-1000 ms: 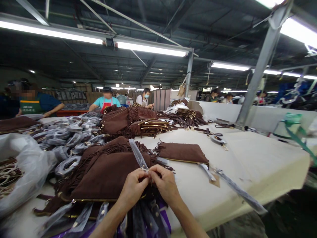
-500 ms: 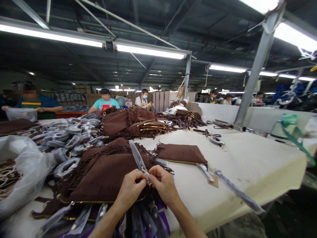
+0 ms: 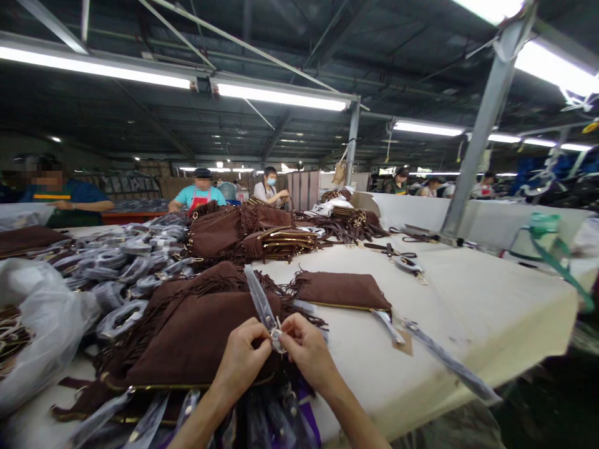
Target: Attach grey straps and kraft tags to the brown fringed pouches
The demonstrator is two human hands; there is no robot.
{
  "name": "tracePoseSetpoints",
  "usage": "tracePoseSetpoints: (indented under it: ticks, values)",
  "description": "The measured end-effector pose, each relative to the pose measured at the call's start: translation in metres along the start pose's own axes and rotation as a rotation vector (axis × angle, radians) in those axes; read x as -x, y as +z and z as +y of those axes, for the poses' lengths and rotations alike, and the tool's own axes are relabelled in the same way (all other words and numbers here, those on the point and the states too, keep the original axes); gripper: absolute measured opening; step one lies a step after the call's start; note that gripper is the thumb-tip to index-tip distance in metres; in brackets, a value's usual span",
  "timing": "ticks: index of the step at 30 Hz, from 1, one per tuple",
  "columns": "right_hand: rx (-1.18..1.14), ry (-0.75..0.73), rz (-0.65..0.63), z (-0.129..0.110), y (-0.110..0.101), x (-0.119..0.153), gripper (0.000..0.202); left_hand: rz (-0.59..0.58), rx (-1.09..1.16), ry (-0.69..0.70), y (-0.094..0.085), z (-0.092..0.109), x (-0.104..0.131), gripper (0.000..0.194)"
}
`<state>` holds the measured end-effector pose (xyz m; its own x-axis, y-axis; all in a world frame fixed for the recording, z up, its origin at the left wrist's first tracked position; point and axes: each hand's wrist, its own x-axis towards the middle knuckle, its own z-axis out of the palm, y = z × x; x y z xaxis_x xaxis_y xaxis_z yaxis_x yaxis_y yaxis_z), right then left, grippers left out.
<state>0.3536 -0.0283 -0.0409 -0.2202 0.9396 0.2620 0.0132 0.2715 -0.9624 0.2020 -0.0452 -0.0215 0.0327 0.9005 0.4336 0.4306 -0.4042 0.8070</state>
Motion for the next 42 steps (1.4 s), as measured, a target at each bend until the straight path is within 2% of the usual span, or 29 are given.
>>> tracePoseSetpoints:
  ticks: [3, 5, 7, 11, 14, 17, 19, 24, 28, 31, 34, 36, 38, 42]
  values:
    - [-0.051, 0.044, -0.033, -0.004, -0.003, 0.000, 0.039, -0.075, 0.191, -0.168, 0.000, -0.002, -0.001, 0.013]
    - [-0.115, 0.094, -0.071, -0.008, -0.004, 0.002, 0.037, -0.183, 0.413, -0.347, -0.001, -0.003, -0.001, 0.011]
    - [-0.275, 0.177, -0.115, -0.011, -0.004, 0.004, 0.033, -0.259, 0.632, -0.477, -0.002, -0.004, -0.002, 0.012]
    - [-0.561, 0.311, -0.180, -0.013, -0.007, 0.010, 0.030, -0.262, 0.951, -0.629, -0.007, -0.006, -0.002, 0.015]
    - [-0.674, 0.368, -0.220, -0.011, -0.016, 0.016, 0.029, -0.226, 1.139, -0.681, -0.011, -0.007, -0.001, 0.017]
    - [-0.757, 0.384, -0.226, -0.010, -0.023, 0.023, 0.044, -0.181, 1.265, -0.674, -0.012, -0.009, 0.000, 0.017]
    - [-0.722, 0.361, -0.170, -0.008, -0.023, 0.027, 0.047, -0.143, 1.323, -0.658, -0.012, -0.010, 0.001, 0.017]
    - [-0.557, 0.293, -0.008, -0.003, -0.009, 0.029, 0.039, -0.082, 1.450, -0.637, -0.013, -0.011, 0.003, 0.013]
    - [-0.379, 0.148, 0.169, -0.001, 0.002, 0.027, 0.038, -0.056, 1.427, -0.658, -0.015, -0.011, 0.007, 0.012]
    - [-0.058, -0.004, 0.164, -0.001, 0.007, 0.026, 0.034, -0.070, 1.408, -0.616, -0.015, -0.011, 0.010, 0.011]
    - [0.321, -0.242, 0.161, -0.006, 0.009, 0.028, 0.022, -0.092, 1.297, -0.506, -0.014, -0.009, 0.013, 0.008]
    - [0.509, -0.396, 0.168, -0.011, 0.010, 0.030, 0.022, -0.147, 1.070, -0.357, -0.013, -0.003, 0.014, 0.004]
    - [0.593, -0.465, 0.157, -0.015, 0.011, 0.031, 0.025, -0.204, 0.738, -0.169, -0.013, 0.003, 0.015, 0.002]
    - [0.495, -0.315, 0.122, -0.007, 0.010, 0.031, 0.019, -0.237, 0.152, 0.134, -0.017, 0.011, 0.021, 0.019]
